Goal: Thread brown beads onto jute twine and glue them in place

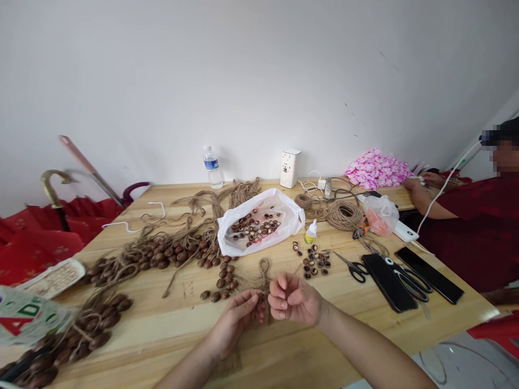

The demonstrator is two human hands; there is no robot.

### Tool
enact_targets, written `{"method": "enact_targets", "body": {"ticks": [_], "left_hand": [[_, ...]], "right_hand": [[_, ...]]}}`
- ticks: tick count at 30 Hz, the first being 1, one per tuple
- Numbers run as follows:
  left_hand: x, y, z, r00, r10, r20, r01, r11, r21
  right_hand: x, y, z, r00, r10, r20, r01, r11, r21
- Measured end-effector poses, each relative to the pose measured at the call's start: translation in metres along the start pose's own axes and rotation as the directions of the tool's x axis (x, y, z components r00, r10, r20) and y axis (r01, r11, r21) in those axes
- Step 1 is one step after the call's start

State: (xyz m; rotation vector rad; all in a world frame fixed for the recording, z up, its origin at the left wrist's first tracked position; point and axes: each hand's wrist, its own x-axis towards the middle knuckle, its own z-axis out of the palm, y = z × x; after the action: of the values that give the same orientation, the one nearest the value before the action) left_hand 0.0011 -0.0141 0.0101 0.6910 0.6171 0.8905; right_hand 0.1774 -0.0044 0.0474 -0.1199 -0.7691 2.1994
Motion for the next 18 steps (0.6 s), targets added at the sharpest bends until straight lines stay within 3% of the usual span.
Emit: {"method": "enact_targets", "body": {"ticks": [18], "left_hand": [[-0.0006,-0.0003,-0.0004,1.0,-0.007,-0.007,0.007,1.0,0.006]], "right_hand": [[-0.0012,0.0003,-0.0005,1.0,0.009,0.005,-0.009,1.0,-0.007]]}}
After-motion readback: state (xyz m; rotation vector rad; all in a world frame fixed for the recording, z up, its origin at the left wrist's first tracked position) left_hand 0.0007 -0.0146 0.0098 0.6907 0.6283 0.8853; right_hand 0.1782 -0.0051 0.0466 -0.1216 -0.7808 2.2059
